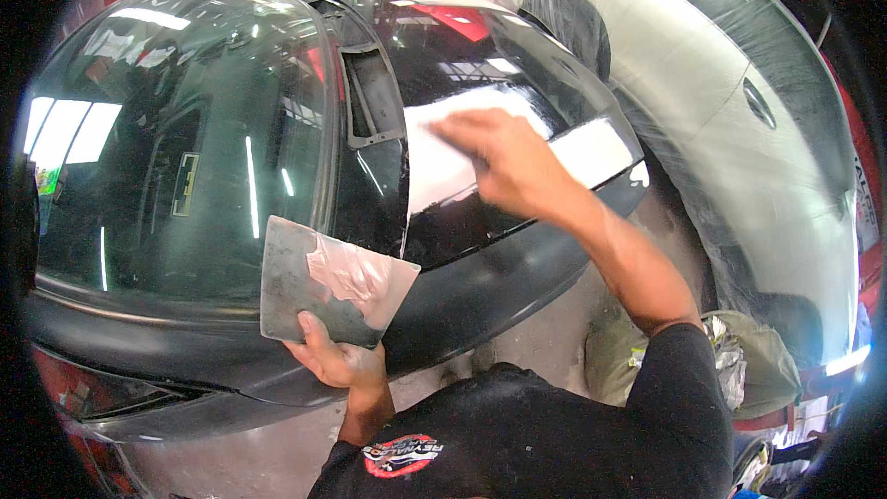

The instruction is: The person mixes a pink body filler with a hardener on a metal mixing board, then uses a spreader to apply the filler to the hood of a black car. The person smooths the filler across the hood surface in multiple passes.

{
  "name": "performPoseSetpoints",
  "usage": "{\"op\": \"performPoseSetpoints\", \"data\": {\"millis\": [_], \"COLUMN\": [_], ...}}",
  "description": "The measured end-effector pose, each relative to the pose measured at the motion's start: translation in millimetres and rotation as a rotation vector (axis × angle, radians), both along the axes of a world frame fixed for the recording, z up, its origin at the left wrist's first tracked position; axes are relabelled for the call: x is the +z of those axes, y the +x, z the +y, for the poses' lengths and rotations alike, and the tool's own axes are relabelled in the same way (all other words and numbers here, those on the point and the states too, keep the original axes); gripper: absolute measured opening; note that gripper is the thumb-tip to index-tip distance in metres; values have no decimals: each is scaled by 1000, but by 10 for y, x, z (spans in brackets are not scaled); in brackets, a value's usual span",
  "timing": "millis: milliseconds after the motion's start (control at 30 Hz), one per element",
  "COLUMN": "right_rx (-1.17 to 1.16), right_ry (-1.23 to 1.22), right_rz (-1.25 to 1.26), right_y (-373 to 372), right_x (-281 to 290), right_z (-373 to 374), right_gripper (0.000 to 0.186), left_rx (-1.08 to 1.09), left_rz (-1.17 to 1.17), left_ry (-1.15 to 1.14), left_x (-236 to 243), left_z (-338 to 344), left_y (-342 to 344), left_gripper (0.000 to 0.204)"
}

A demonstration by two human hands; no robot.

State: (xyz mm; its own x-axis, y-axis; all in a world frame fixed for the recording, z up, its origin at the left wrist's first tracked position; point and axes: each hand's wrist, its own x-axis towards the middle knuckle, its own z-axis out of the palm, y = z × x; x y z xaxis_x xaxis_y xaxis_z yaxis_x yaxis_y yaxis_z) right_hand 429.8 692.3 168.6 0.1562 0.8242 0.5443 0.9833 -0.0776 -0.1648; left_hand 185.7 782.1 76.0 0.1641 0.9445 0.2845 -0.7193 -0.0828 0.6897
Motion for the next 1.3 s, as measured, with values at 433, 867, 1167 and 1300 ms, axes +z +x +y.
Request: {"op": "performPoseSetpoints", "data": {"millis": [433,867,1167,1300], "right_rx": [-181,-17,-116,-126], "right_ry": [-285,-292,-94,-242], "right_rz": [25,-28,-1,-53], "right_y": [764,-647,538,787], "right_x": [-382,-446,-170,-411], "right_z": [853,-259,298,688], "right_gripper": [51,68,62,56], "left_rx": [124,159,326,232], "left_rz": [99,26,278,99], "left_ry": [40,70,175,50], "left_x": [-39,9,-136,-130], "left_z": [-36,-30,57,29], "left_y": [2,59,12,34], "left_gripper": [50,52,53,54]}}
